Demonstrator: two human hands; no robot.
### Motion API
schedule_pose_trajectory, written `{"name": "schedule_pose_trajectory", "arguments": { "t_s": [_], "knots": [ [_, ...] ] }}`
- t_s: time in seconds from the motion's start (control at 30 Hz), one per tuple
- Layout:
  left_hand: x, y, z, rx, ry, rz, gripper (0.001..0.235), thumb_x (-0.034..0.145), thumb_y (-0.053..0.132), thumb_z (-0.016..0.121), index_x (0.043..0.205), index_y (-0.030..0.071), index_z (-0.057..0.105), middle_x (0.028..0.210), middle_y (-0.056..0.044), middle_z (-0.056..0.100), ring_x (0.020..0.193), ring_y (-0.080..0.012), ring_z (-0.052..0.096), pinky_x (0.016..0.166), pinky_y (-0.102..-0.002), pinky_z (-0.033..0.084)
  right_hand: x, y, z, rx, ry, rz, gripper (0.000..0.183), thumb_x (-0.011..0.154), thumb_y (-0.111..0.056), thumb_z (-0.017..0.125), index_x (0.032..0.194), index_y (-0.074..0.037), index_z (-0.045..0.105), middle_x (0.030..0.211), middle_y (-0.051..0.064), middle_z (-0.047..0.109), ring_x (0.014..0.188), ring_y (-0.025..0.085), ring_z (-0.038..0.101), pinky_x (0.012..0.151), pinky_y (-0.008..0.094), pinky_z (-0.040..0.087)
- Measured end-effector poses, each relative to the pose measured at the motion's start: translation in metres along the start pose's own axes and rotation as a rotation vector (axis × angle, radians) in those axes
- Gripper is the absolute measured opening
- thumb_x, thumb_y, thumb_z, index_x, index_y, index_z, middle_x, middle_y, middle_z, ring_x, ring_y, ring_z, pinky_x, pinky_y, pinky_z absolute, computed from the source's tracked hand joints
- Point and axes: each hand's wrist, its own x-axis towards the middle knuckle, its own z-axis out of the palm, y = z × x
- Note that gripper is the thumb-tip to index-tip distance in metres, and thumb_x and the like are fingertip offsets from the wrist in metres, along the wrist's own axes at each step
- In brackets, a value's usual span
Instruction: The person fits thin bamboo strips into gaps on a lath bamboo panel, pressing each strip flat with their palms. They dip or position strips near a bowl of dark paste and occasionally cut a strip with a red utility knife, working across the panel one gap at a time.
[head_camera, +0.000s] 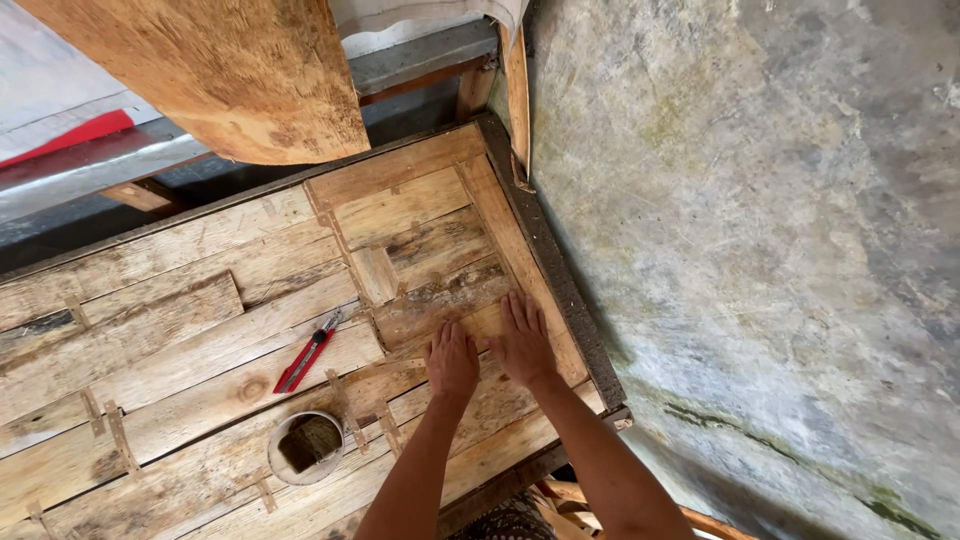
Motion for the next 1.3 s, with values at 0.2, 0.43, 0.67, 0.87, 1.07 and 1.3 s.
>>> {"name": "schedule_pose_trajectory", "arguments": {
  "t_s": [0.2, 0.43, 0.67, 0.87, 1.07, 1.3],
  "knots": [
    [-0.004, -0.002, 0.000, -0.020, 0.069, 0.064, 0.025, 0.102, 0.024, 0.052, 0.115, 0.004, 0.058, 0.149, -0.012, 0.054, 0.143, -0.0324, 0.043, 0.112, -0.051, 0.034, -0.001, 0.016, 0.010, 0.210, -0.081, 0.066, 0.087, 0.101, -0.056, 0.042, 0.165, -0.008, 0.010, 0.174, 0.011, 0.007, 0.161, 0.031, 0.003, 0.129, 0.047, 0.005],
    [-0.003, -0.013, 0.013, -0.002, 0.084, 0.086, 0.025, 0.104, 0.023, 0.051, 0.119, 0.004, 0.058, 0.153, -0.013, 0.051, 0.143, -0.0344, 0.041, 0.114, -0.053, 0.031, 0.001, -0.002, 0.005, 0.102, -0.135, 0.081, 0.086, 0.105, -0.054, 0.042, 0.167, -0.009, 0.005, 0.175, 0.012, 0.000, 0.161, 0.033, -0.003, 0.128, 0.051, 0.003],
    [-0.003, -0.008, 0.008, -0.009, 0.055, 0.048, 0.024, 0.103, 0.024, 0.051, 0.117, 0.006, 0.058, 0.154, -0.009, 0.051, 0.146, -0.0314, 0.041, 0.115, -0.051, 0.031, 0.000, 0.012, 0.010, 0.136, -0.143, 0.115, 0.086, 0.103, -0.058, 0.040, 0.167, -0.012, 0.005, 0.176, 0.008, -0.001, 0.161, 0.030, -0.003, 0.129, 0.051, 0.007],
    [-0.008, -0.004, -0.001, -0.043, 0.038, 0.039, 0.021, 0.103, 0.025, 0.053, 0.112, 0.007, 0.059, 0.155, -0.008, 0.051, 0.147, -0.0303, 0.040, 0.117, -0.050, 0.031, 0.000, 0.019, 0.026, 0.109, -0.118, 0.142, 0.085, 0.104, -0.057, 0.039, 0.166, -0.010, 0.004, 0.174, 0.011, -0.001, 0.160, 0.034, -0.005, 0.127, 0.049, 0.011],
    [-0.008, -0.026, 0.010, -0.162, 0.110, 0.115, 0.020, 0.101, 0.022, 0.058, 0.114, 0.007, 0.062, 0.153, -0.011, 0.053, 0.145, -0.0327, 0.041, 0.115, -0.050, 0.032, 0.007, 0.015, 0.023, 0.137, -0.082, 0.121, 0.078, 0.106, -0.047, 0.039, 0.167, -0.012, 0.006, 0.175, 0.010, 0.002, 0.159, 0.036, -0.005, 0.126, 0.052, 0.010],
    [-0.017, -0.009, -0.028, -0.417, 0.051, -0.123, 0.013, 0.103, 0.018, 0.059, 0.107, 0.011, 0.068, 0.121, -0.009, 0.070, 0.102, -0.0332, 0.070, 0.094, -0.047, 0.053, 0.006, 0.010, 0.018, 0.232, -0.002, 0.078, 0.067, 0.105, -0.034, 0.050, 0.163, -0.012, 0.025, 0.173, 0.012, 0.011, 0.158, 0.039, 0.006, 0.123, 0.054, 0.018]
  ]
}}
